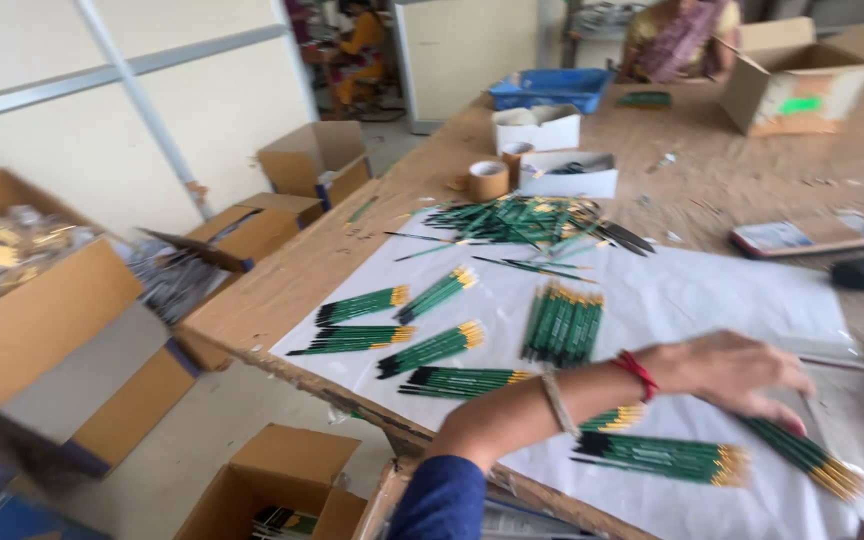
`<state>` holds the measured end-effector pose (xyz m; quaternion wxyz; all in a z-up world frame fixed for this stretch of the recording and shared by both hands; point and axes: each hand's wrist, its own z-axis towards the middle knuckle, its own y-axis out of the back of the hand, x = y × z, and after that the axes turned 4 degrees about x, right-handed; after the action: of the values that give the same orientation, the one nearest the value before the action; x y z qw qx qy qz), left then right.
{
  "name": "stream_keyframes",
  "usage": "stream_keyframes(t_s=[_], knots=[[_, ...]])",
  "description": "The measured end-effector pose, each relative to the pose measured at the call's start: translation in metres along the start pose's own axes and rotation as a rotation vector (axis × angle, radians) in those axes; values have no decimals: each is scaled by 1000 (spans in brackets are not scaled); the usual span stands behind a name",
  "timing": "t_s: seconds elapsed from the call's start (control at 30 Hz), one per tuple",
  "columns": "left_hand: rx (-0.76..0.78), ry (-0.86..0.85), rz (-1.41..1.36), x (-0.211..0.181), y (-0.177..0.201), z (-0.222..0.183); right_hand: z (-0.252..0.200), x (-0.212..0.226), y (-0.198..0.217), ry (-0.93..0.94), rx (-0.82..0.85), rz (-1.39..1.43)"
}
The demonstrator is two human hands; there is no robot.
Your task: The recorder sorts and arranges a large quantity of thin green brushes on a work table, occasionally checking packaging materials in a box.
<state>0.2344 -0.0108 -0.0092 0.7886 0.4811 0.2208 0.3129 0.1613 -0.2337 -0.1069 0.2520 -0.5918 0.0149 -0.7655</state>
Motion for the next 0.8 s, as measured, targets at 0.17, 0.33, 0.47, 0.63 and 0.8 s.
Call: stream_keyframes(t_s=[0.17,0.33,0.47,0.63,0.8], knots=[[-141,99,-80,-82,158,-59,-40,59,-12,-8,-131,-120],[-222,152,-234,-147,205,-177,-41,83,-29,-85,-69,-195],[-234,230,-475,-165,175,-268,-24,113,-65,-140,81,-336],[-467,320,-689,-141,127,-326,54,107,-142,-228,354,-681],[-1015,657,-950,-138,130,-325,156,-26,-193,-197,455,-1321]])
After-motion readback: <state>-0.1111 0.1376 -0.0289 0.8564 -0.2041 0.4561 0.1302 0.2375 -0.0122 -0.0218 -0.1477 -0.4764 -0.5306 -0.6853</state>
